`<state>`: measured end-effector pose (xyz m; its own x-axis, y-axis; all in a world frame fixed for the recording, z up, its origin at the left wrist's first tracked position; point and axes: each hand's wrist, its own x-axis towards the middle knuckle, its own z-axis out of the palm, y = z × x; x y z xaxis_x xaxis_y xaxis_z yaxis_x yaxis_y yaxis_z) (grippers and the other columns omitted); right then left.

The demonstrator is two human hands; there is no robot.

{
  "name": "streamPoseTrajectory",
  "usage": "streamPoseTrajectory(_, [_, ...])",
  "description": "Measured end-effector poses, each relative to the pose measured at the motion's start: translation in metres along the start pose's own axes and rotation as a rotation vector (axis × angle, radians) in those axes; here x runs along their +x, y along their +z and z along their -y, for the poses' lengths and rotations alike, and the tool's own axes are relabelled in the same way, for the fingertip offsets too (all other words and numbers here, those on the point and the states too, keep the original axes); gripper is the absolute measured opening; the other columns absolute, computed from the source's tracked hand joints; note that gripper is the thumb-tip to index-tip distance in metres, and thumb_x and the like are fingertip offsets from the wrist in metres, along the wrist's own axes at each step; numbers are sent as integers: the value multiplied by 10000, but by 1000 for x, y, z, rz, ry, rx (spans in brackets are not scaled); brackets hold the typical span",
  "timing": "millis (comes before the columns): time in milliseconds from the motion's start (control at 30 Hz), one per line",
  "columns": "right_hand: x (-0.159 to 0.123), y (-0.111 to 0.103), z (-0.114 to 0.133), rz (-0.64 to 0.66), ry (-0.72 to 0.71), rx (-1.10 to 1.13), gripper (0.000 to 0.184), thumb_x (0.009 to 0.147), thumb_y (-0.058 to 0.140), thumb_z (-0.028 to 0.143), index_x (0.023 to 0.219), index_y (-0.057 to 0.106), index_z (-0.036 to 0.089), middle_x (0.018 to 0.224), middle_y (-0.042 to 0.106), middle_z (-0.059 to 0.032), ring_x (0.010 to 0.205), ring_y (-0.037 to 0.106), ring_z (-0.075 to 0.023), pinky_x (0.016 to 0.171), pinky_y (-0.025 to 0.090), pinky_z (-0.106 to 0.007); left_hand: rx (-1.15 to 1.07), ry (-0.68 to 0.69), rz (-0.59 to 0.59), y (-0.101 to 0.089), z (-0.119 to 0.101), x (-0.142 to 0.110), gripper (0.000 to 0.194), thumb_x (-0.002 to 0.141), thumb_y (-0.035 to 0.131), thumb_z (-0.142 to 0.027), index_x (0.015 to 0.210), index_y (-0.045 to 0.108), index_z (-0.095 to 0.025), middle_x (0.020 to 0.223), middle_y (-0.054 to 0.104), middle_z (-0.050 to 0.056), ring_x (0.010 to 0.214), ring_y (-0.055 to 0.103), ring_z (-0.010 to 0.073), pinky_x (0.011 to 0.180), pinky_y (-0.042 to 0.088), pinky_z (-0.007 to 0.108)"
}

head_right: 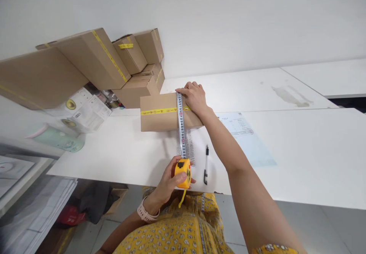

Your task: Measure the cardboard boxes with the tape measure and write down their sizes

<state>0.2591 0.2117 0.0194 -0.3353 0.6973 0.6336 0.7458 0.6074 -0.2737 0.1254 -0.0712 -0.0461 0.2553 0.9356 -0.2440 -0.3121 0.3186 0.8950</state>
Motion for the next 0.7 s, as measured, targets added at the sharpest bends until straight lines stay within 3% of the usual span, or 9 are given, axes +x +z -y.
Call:
streamPoseTrajectory(333, [-1,0,0,10,11,14,479,1022,325,210,1184,759,332,1027,622,-122,973,496,-306,800,360,-457,41,21,-10,-4,22,11,578,797,823,-450,1237,516,-235,1219,617,85,858,729,198,740,572,311])
streamPoseTrajectory(700, [-2,-1,1,19,10,5,457,1018,349,211,1209,748,328,1037,609,-123,994,494,-312,817,362,-464,77,-12,-21,-11,13,4,646,771,832,-477,1262,491,-230,1202,626,90,870,721,203,781,587,345])
